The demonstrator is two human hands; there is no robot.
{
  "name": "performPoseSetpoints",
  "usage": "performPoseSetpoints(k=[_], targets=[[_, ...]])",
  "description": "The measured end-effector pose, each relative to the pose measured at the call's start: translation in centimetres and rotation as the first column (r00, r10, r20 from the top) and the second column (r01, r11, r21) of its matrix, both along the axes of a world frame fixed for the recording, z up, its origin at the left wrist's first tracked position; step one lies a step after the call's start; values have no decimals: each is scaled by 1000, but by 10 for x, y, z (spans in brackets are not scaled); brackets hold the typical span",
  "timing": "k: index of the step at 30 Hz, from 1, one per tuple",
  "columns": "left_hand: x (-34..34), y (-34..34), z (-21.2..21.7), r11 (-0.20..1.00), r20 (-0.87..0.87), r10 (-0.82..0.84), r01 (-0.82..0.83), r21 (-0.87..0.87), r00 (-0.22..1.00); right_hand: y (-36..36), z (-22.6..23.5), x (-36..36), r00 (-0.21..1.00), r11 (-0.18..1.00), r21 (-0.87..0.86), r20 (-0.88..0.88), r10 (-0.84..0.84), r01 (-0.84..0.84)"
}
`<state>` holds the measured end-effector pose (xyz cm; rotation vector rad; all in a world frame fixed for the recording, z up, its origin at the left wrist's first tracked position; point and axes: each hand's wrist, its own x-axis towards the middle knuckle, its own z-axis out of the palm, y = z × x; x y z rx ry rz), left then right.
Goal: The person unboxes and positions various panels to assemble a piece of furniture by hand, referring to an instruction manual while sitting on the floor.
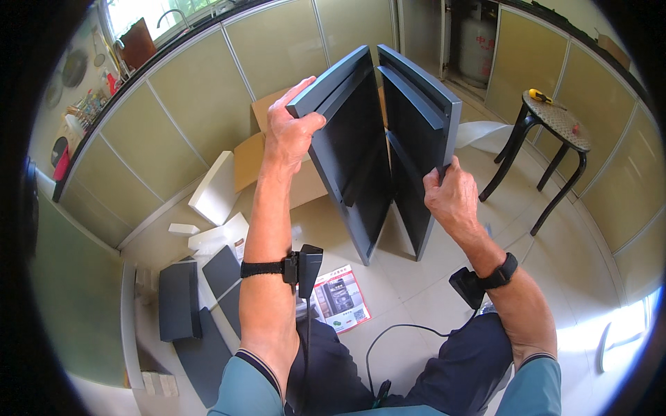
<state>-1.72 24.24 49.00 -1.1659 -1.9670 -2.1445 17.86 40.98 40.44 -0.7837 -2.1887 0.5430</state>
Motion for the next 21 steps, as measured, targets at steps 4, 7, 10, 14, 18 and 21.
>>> performPoseSetpoints(k=[4,7,10,14,18,21], targets=[[-5,-10,-3,998,-41,59,-59,7,997,-10,-7,-10,999,998,49,-10,36,-35],[-20,-43,-16,996,-137,-35,46,79,990,-45,-19,-24,996,992,-97,39,82,-77],[-23,-66,-18,998,-262,36,-20,65,964,-31,-21,3,994,995,-81,102,-49,58],[-11,-39,-15,976,-308,185,-138,168,933,-33,-23,20,993,989,126,72,-92,83],[-6,-76,-12,989,-158,142,-134,61,977,-38,-43,-1,989,996,-48,130,-66,73],[10,-82,-6,999,-125,35,-36,-8,992,-29,-47,8,989,996,22,118,-91,89]])
